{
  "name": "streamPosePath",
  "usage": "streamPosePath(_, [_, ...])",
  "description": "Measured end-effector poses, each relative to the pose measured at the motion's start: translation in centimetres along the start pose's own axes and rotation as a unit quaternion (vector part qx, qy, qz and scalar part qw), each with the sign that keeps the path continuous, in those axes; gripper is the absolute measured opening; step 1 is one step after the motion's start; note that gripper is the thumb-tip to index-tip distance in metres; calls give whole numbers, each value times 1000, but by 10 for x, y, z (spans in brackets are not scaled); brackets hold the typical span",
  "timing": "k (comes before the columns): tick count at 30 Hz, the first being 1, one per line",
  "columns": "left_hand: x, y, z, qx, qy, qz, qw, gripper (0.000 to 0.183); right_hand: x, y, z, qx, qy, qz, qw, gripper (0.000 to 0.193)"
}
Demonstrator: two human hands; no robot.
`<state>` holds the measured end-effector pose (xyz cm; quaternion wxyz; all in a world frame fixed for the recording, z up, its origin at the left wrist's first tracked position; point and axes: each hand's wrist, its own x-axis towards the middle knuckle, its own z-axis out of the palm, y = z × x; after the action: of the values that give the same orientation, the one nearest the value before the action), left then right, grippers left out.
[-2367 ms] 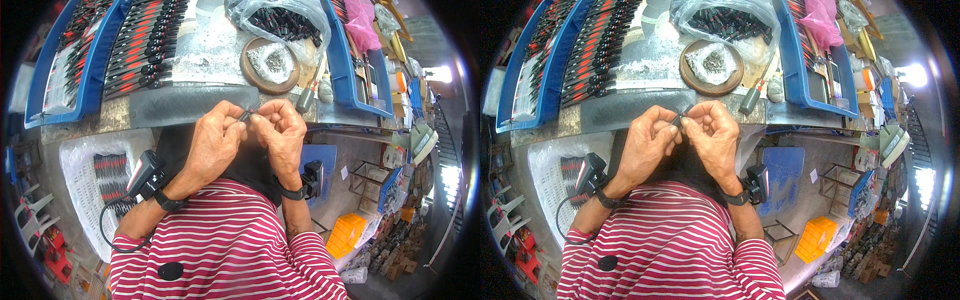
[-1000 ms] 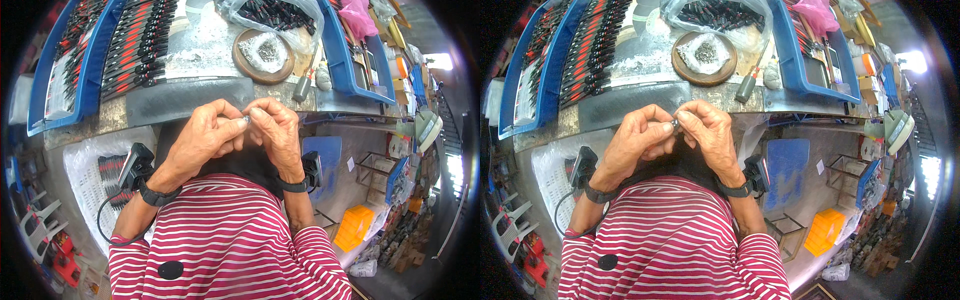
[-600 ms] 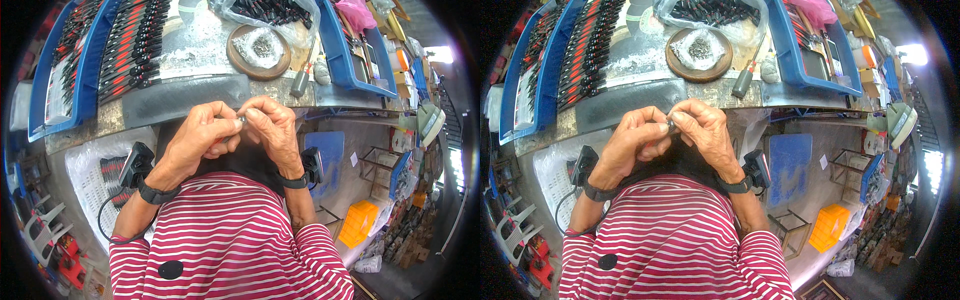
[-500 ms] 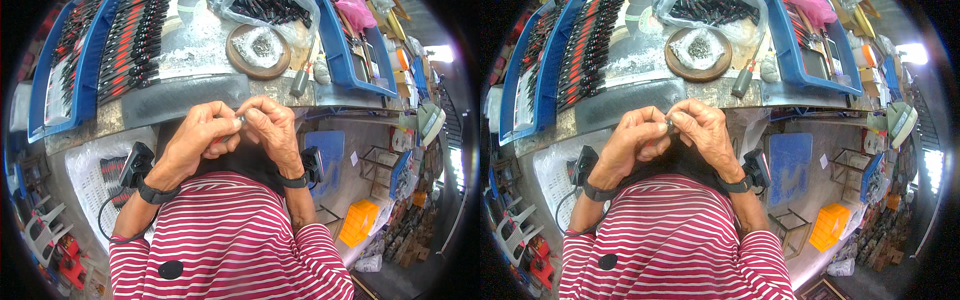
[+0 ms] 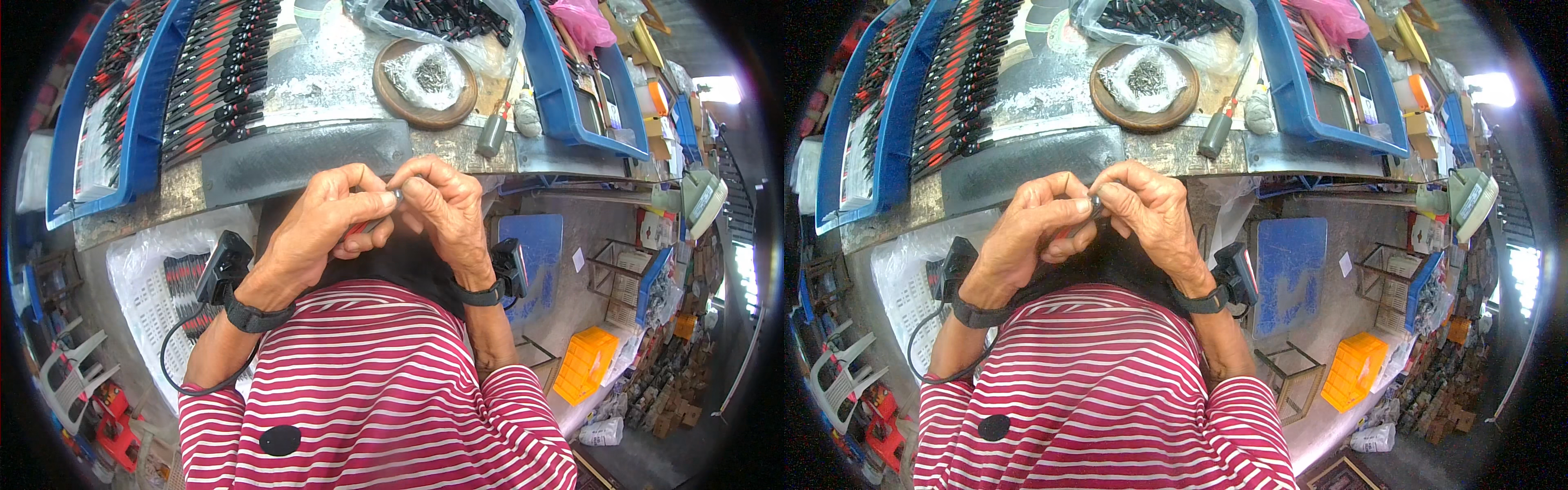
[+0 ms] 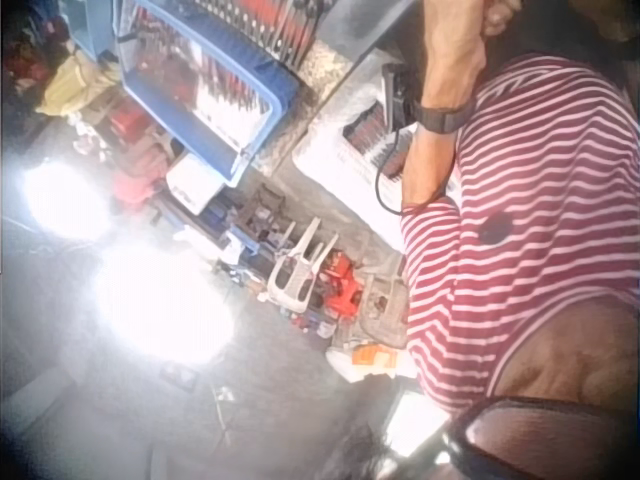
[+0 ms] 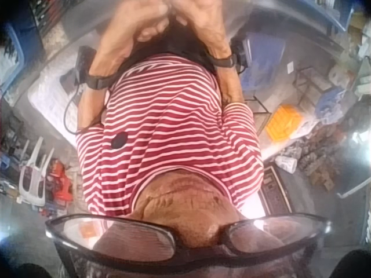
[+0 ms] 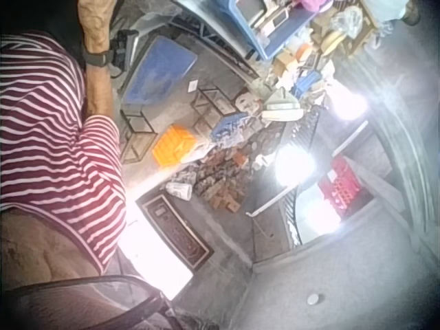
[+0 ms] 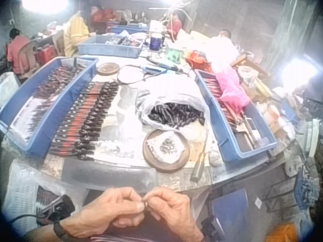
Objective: The person picks up a small metal component and a red cylindrical part, joining them together by hand. The person places the assembled piece into a blue bin containing multiple similar items and then repeats the process with a new set of parts.
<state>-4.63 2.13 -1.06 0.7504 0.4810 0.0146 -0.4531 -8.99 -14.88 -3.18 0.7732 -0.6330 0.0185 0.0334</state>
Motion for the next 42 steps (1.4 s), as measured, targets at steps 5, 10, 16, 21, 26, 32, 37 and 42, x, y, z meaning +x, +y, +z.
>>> streamPosePath(5, [-3, 1, 0, -15, -13, -13, 1000, 16, -2, 2, 2, 26, -9, -7, 1000, 21])
streamPosePath(10, [-6, -1, 4, -64, -18, -43, 997, 16, -1, -3, -6, 51, -34, 33, 998, 18])
streamPosePath(16, [-5, -7, 12, -101, 5, -39, 994, 14, 1, -1, -2, 39, -2, 11, 999, 16])
streamPosePath(21, [-4, -8, 12, -97, -2, -27, 995, 15, -1, 2, 1, 10, 12, -59, 998, 16])
streamPosePath(26, [-6, -7, 7, -92, -23, -36, 995, 16, -3, 1, -1, -10, -5, -51, 999, 17])
streamPosePath(32, [-4, -12, 12, -89, -5, -32, 995, 14, -1, -3, -10, 51, -43, 22, 997, 19])
streamPosePath(37, [-2, -11, 10, -115, -31, -34, 992, 16, -6, 1, -4, -12, 12, -46, 999, 19])
streamPosePath(42, [-3, -10, 9, -97, -29, -42, 994, 16, -4, -3, -9, 30, -34, 1, 999, 17])
